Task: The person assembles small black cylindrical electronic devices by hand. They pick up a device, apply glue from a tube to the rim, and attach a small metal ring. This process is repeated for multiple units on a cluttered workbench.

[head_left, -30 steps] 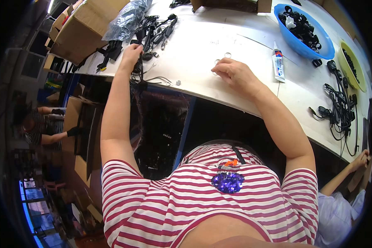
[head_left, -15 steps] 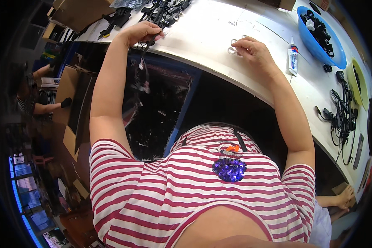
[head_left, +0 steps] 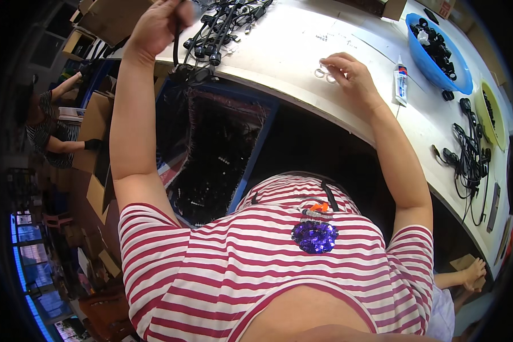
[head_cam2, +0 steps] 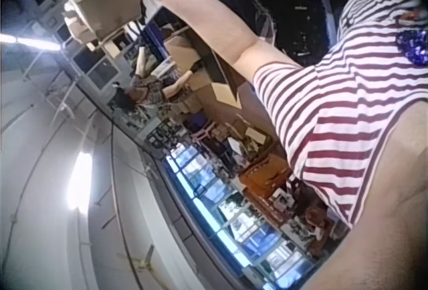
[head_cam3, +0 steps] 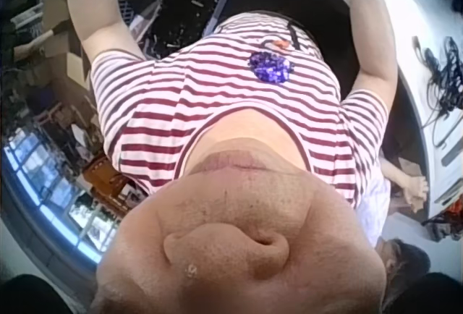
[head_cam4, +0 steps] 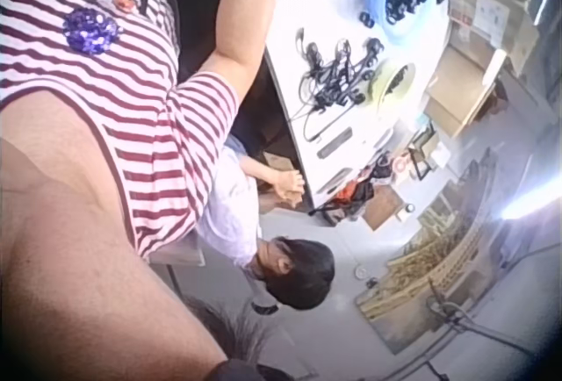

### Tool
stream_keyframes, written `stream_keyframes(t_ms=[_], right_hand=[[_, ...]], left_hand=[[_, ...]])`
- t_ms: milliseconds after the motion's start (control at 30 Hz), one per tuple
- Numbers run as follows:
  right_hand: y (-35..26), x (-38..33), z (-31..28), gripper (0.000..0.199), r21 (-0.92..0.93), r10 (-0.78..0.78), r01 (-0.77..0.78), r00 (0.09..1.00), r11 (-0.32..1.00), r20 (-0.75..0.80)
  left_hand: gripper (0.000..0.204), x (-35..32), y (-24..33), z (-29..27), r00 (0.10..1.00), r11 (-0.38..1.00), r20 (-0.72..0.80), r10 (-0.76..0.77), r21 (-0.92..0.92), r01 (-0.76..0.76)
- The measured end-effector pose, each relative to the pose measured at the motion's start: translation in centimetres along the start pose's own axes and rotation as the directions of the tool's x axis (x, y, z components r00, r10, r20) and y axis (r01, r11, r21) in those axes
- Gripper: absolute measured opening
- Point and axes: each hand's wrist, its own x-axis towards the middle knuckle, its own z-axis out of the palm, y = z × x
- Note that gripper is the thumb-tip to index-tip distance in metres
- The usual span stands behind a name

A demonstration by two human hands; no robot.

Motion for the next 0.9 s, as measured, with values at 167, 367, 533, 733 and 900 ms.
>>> stream_keyframes(t_ms=[167,367,533,733,900], right_hand=[[-4.4,-0.4,-1.0,0.035,-0.098,-0.253,0.234,0.895,0.967,-0.368],[-9.2,0.4,-0.1,0.051,-0.484,-0.411,0.337,0.91,0.807,-0.052],[-9.3,1.8,-1.0,0.044,-0.243,-0.303,0.273,0.948,0.931,-0.095],[-10.7,4.1,-3.8,0.037,-0.245,-0.408,0.374,0.907,0.894,-0.107],[-13.6,5.5,-5.6,0.035,-0.249,-0.361,0.338,0.931,0.908,-0.053]], left_hand=[[0.028,-1.6,-2.8,7.1,0.997,0.617,-0.006,-0.081,0.785,0.055],[0.025,-2.3,-3.9,10.5,0.963,0.741,0.242,-0.12,0.667,-0.075],[0.032,-2.2,-4.2,9.4,0.967,0.853,0.253,-0.015,0.508,-0.12],[0.037,-4.2,-4.6,4.5,0.978,0.717,0.151,-0.142,0.697,-0.004],[0.034,-6.4,-8.1,0.5,0.989,0.765,-0.064,-0.134,0.627,0.144]])
